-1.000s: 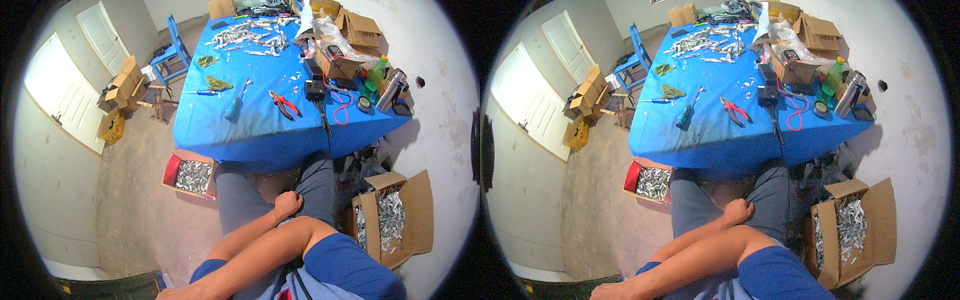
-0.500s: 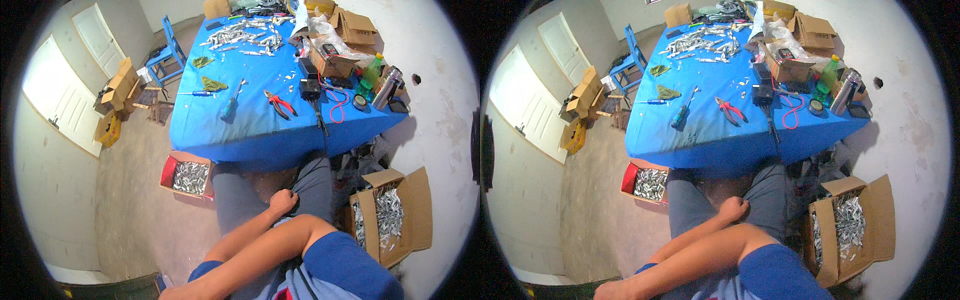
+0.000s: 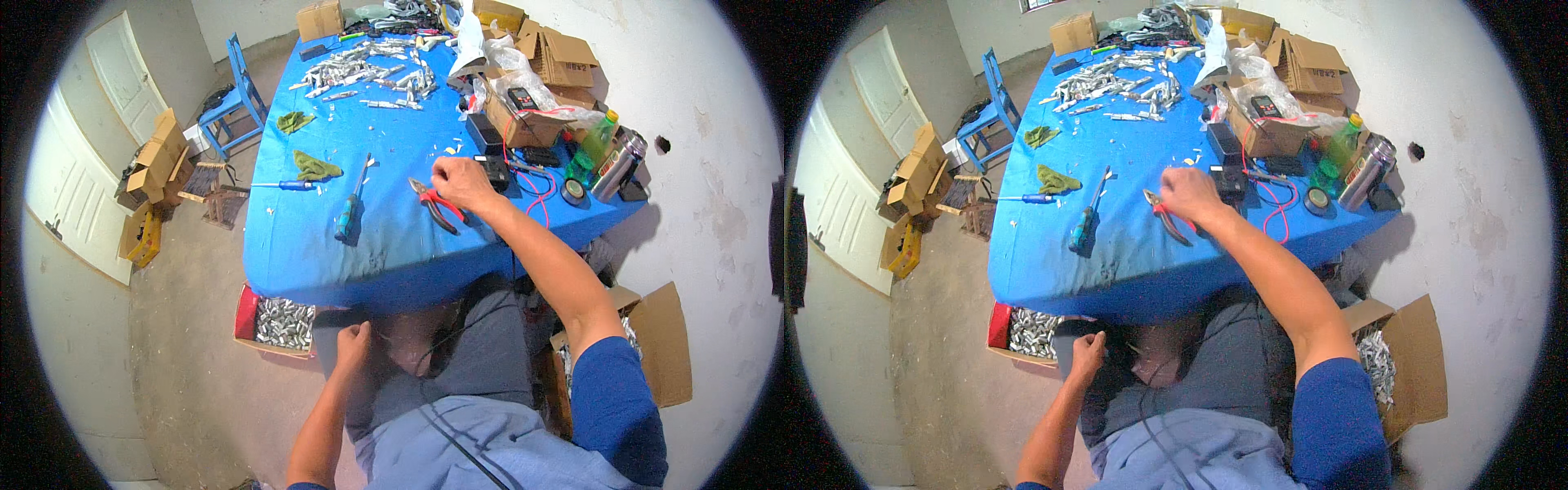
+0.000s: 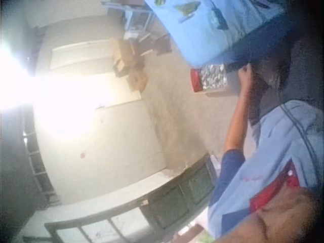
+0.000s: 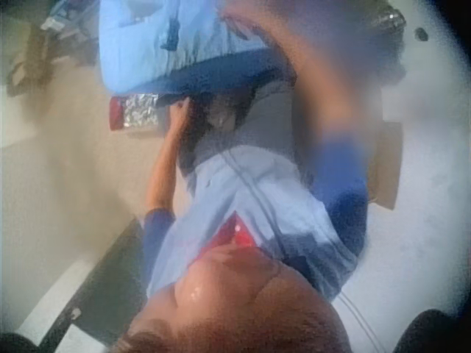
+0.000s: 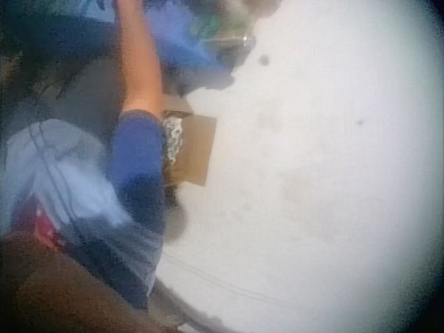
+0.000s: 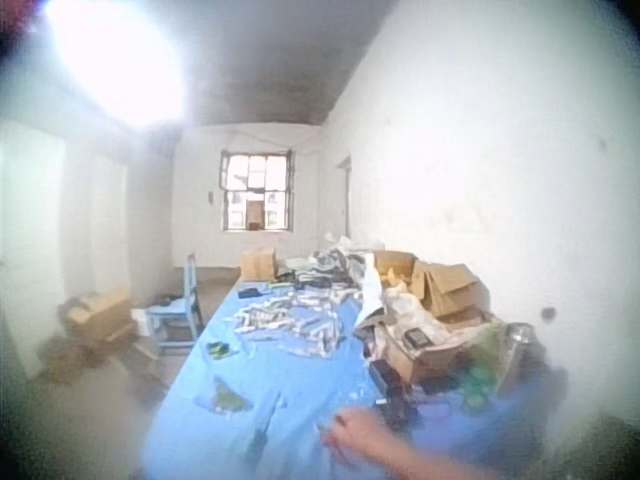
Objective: The person uses a pair of pliers and a screwdriver to disassemble a small electronic component by hand. They hold the component, grip and pull at parts with the pliers, and then use the screwdriver to loosen or remove internal elements.
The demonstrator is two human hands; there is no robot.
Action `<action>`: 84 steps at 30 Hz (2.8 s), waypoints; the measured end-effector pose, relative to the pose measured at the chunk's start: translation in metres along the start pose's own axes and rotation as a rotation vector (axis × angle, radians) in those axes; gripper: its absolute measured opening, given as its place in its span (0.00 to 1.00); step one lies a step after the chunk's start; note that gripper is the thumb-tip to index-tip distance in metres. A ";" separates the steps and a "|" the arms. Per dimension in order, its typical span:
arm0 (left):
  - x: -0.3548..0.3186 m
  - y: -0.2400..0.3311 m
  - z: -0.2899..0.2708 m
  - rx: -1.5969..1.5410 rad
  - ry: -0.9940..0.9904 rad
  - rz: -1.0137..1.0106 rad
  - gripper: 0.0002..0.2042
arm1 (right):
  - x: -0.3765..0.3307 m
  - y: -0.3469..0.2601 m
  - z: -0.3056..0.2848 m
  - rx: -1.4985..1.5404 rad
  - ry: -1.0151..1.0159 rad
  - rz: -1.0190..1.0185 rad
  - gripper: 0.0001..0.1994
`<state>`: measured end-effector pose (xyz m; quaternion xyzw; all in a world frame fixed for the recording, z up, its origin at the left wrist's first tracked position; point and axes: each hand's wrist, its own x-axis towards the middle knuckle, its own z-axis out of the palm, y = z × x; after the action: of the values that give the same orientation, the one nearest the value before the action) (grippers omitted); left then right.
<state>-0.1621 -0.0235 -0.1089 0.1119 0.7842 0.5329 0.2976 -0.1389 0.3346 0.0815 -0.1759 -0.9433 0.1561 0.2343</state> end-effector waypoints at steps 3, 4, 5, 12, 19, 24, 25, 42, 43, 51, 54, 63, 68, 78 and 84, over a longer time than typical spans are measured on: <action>0.009 0.001 0.012 -0.020 -0.033 0.044 0.21 | 0.036 0.027 0.017 0.009 0.042 0.123 0.08; 0.009 0.003 0.019 0.073 -0.050 0.064 0.21 | 0.047 0.035 0.023 0.026 0.034 0.170 0.09; 0.008 -0.004 0.026 0.242 -0.052 0.113 0.20 | 0.059 0.041 0.034 0.032 0.024 0.169 0.09; 0.018 -0.013 0.063 0.613 -0.372 0.099 0.24 | 0.143 0.085 0.084 -0.019 0.111 0.303 0.12; 0.047 -0.027 0.058 0.590 -0.384 -0.063 0.24 | 0.219 0.113 0.115 0.008 0.248 0.327 0.17; 0.085 -0.095 0.078 0.870 -0.059 0.662 0.24 | 0.255 0.145 0.136 0.011 0.202 0.463 0.22; 0.086 -0.104 0.079 0.869 -0.030 0.721 0.23 | 0.258 0.148 0.141 0.004 0.177 0.487 0.22; 0.098 -0.095 0.036 0.442 -0.219 0.214 0.11 | 0.142 0.057 0.086 0.722 0.136 0.318 0.08; 0.098 -0.093 0.036 0.402 -0.204 0.208 0.11 | 0.123 0.042 0.078 0.691 0.094 0.274 0.08; 0.043 -0.021 0.031 -0.764 -0.043 -0.530 0.16 | -0.005 -0.030 0.050 1.052 -0.369 0.153 0.09; 0.034 -0.023 0.029 -0.945 -0.160 -0.524 0.20 | -0.026 -0.026 0.053 1.106 -0.475 0.149 0.10; 0.029 0.046 0.016 -0.814 -0.203 -0.384 0.25 | -0.061 -0.028 0.057 1.339 -0.611 0.148 0.08; 0.017 0.086 0.020 -0.851 -0.359 -0.273 0.25 | -0.079 -0.031 0.063 1.349 -0.611 0.128 0.06; 0.004 0.103 0.026 -0.467 -0.460 -0.038 0.22 | -0.081 -0.033 0.061 1.281 -0.587 0.179 0.14; -0.002 0.115 0.030 -0.444 -0.409 0.015 0.22 | -0.079 -0.041 0.058 1.251 -0.513 0.255 0.15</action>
<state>-0.1593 0.0455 -0.0126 0.1550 0.5713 0.6599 0.4627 -0.1130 0.2538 0.0179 -0.0749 -0.6734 0.7343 0.0408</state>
